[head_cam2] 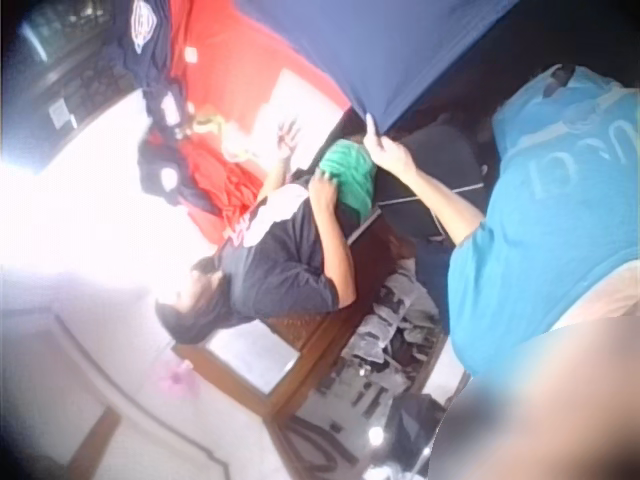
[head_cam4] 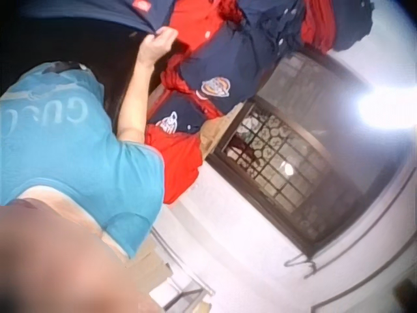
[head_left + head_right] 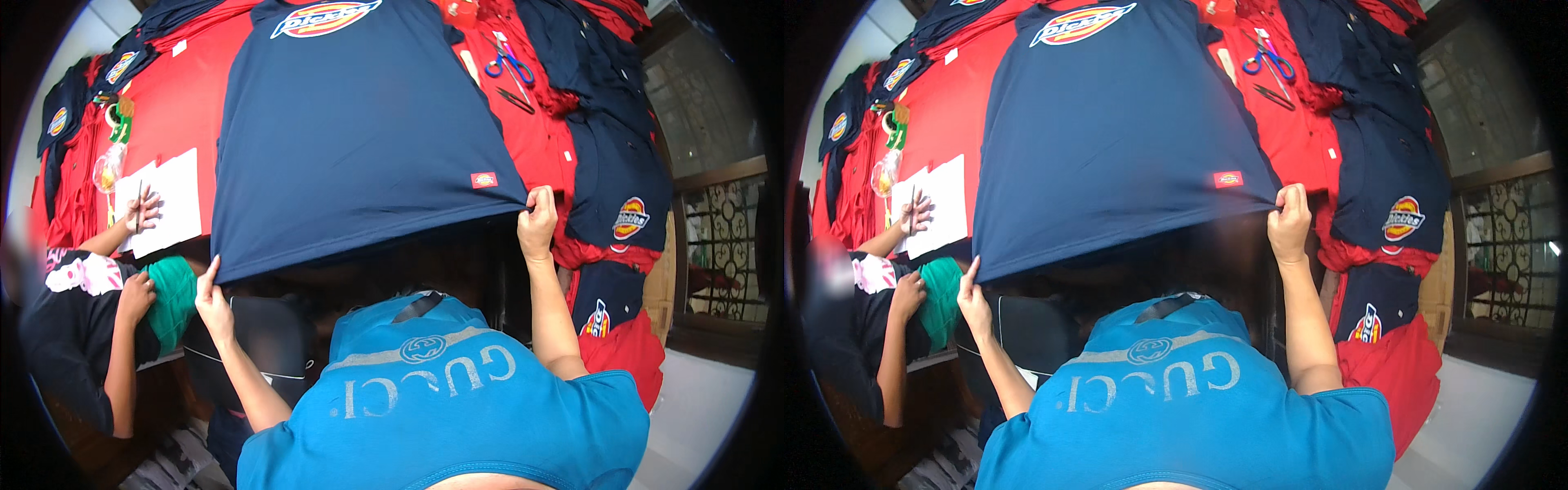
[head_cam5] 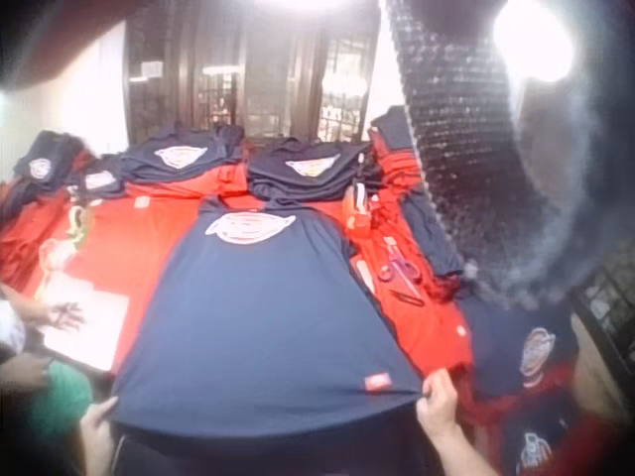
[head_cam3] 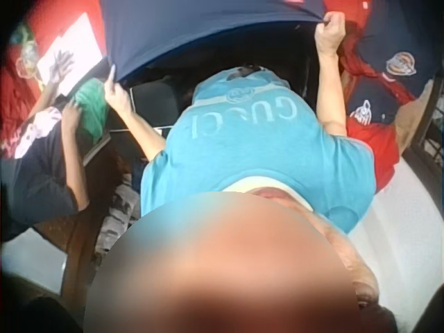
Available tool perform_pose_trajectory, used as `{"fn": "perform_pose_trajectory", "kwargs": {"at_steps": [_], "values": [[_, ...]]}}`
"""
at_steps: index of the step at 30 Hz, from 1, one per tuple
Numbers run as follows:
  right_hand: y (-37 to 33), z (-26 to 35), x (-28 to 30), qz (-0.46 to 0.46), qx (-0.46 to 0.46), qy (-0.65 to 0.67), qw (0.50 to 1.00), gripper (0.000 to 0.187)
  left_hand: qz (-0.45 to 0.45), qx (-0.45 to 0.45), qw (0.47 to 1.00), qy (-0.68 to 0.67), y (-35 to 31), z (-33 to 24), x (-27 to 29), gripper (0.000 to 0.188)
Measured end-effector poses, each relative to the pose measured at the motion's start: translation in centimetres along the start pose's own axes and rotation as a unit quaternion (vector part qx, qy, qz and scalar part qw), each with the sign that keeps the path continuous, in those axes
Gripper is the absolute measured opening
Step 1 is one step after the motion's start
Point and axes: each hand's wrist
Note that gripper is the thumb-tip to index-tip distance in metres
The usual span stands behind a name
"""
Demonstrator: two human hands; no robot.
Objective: The person folds a stack of dark blue t-shirts on a red table. They smooth the fabric, fold the sleeves and bottom hem, and then fold the shirts in half before placing them on a growing pile.
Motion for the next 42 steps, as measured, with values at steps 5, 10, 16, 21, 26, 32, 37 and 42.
{"fn": "perform_pose_trajectory", "kwargs": {"at_steps": [5,10,16,21,26,32,37,42], "values": [[-8.0,-3.5,3.4,0.098,0.063,-0.039,0.992,0.037,0.197,0.132,0.971,-0.030,-5.6,2.9,1.2,0.045],[-18.3,-5.3,5.8,0.356,0.016,-0.126,0.926,0.019,0.314,0.219,0.918,0.106,-12.8,9.8,-1.8,0.036],[-21.5,-8.1,1.7,0.511,-0.082,-0.252,0.818,0.029,0.390,0.271,0.823,0.310,-15.9,9.7,-8.8,0.037],[-8.6,-5.0,-1.2,0.706,-0.122,0.032,0.696,0.035,0.562,0.107,0.812,0.117,-6.2,2.2,-8.1,0.043],[9.2,6.5,-3.3,0.374,-0.126,0.259,0.881,0.034,0.205,0.034,0.975,-0.082,6.6,-8.3,-7.3,0.027],[20.0,10.3,-18.8,0.291,0.079,-0.077,0.950,0.058,-0.130,0.014,0.987,0.098,25.6,-5.0,-18.2,0.067],[25.5,4.4,-20.6,0.348,-0.178,0.509,0.766,0.065,-0.112,0.034,0.993,0.003,31.3,-8.9,-18.9,0.034],[28.0,1.0,-22.3,0.337,-0.300,0.767,0.456,0.091,0.222,0.257,0.828,-0.447,29.8,-10.3,-18.8,0.040]]}}
Point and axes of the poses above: each hand's wrist, its own y-axis towards the middle knuckle, its own x-axis out of the back of the hand, z = x × y, and after that the axes turned 5 degrees about -z, right-handed
